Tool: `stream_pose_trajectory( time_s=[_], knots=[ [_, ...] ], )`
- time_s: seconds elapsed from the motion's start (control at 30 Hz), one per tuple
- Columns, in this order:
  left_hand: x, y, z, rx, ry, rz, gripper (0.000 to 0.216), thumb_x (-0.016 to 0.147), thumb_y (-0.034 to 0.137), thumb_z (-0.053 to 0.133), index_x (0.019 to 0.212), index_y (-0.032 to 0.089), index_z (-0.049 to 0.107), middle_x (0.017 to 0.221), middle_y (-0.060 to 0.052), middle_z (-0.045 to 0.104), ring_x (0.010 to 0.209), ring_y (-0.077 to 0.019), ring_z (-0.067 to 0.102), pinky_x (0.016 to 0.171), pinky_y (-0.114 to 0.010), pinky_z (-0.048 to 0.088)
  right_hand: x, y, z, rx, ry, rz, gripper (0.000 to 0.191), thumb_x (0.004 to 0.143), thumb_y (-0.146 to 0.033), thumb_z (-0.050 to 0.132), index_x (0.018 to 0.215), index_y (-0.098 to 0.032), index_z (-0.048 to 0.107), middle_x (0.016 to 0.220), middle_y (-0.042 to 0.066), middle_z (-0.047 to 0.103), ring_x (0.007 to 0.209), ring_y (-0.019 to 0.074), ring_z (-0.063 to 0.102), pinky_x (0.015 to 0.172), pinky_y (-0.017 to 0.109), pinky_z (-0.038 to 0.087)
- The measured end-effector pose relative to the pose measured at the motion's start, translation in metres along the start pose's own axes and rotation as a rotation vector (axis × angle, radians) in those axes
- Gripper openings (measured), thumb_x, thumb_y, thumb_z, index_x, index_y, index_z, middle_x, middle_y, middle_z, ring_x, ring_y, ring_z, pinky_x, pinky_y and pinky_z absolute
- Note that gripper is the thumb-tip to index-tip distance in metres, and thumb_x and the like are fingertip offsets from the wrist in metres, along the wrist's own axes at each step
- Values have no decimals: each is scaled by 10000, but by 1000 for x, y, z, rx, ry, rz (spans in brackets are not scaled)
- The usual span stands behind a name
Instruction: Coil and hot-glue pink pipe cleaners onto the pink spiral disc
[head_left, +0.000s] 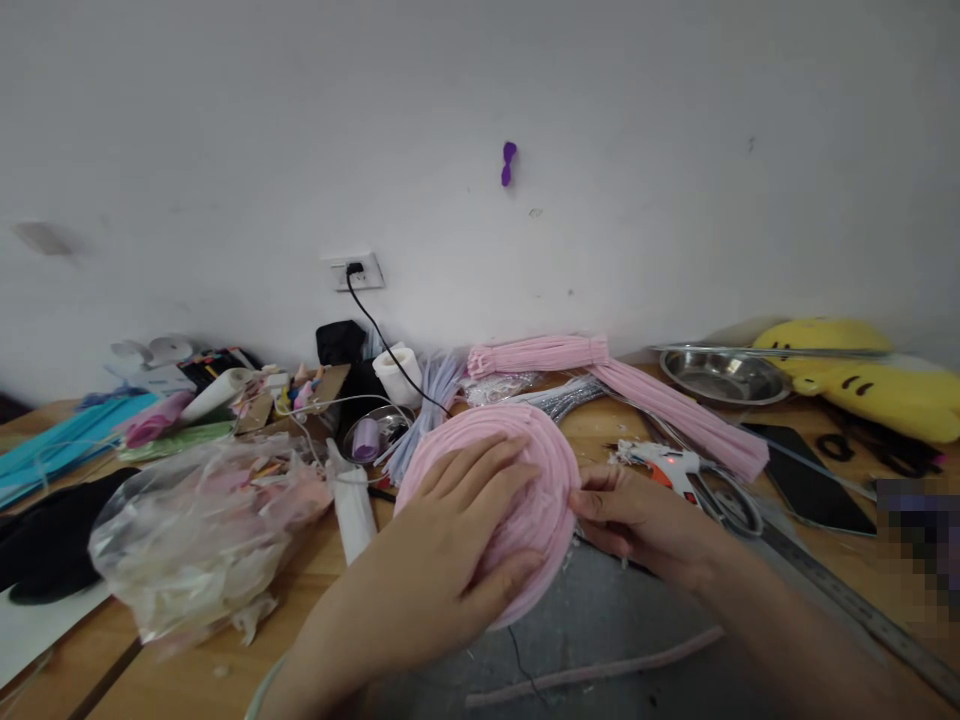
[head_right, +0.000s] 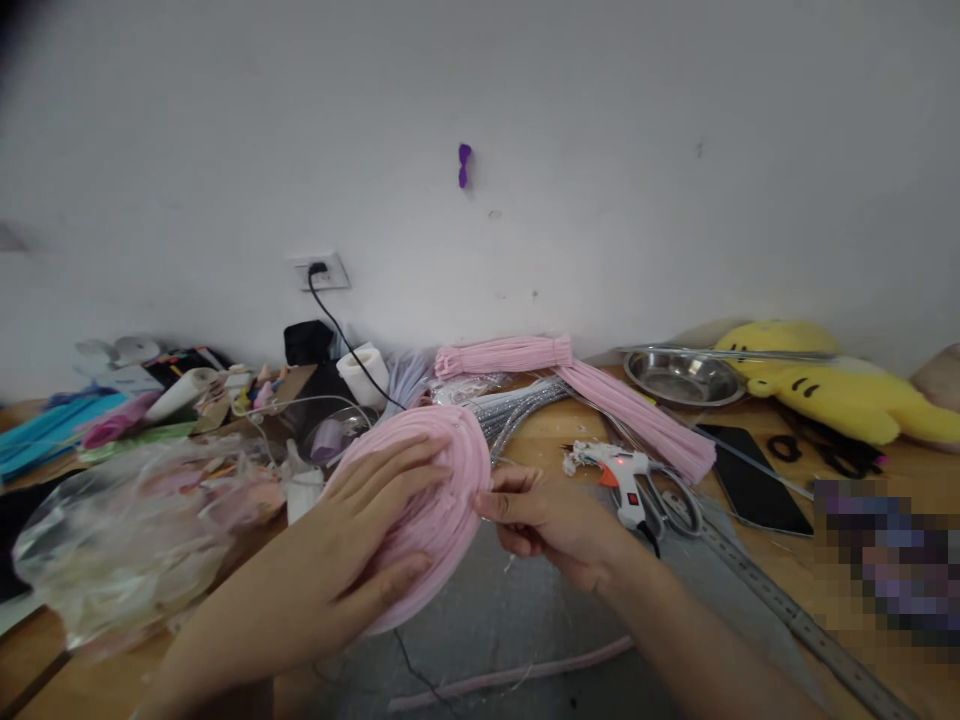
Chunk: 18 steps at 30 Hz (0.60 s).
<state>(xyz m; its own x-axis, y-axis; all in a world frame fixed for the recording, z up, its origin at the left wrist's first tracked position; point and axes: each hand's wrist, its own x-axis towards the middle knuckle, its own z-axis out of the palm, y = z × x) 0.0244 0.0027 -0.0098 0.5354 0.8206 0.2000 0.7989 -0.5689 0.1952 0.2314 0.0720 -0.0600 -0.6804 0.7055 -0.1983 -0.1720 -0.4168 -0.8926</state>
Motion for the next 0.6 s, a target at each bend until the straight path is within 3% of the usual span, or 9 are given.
stream_pose_trajectory(
  time_s=[0.3, 0.43, 0.6],
  knots=[
    [-5, -3, -4, -81, 108, 84, 471, 989, 431, 217, 1433, 280, 253, 1489, -35, 363, 1392, -196, 278, 1143, -405, 274, 0, 3, -2, -20, -20, -37, 400, 615, -482, 798, 649, -154, 571, 488, -108, 390, 356, 7, 203, 374, 223, 109],
    [-14, -1, -13, -24, 221, 105, 461, 968, 391, 327, 1414, 280, 291, 1435, -25, 440, 1313, -195, 401, 1092, -351, 346, -9, -8, 4, -15, 15, -69, 371, 642, -452, 786, 669, -156, 565, 483, -114, 367, 360, 6, 185, 380, 219, 88],
    [-23, 9, -8, 107, 427, 178, 520, 838, 245, 564, 1334, 327, 431, 1202, 14, 626, 1179, -242, 493, 1028, -401, 363, -22, -26, 9, 50, 99, -207, 329, 705, -409, 748, 639, -162, 541, 456, -118, 342, 374, 11, 181, 389, 207, 99]
  ],
)
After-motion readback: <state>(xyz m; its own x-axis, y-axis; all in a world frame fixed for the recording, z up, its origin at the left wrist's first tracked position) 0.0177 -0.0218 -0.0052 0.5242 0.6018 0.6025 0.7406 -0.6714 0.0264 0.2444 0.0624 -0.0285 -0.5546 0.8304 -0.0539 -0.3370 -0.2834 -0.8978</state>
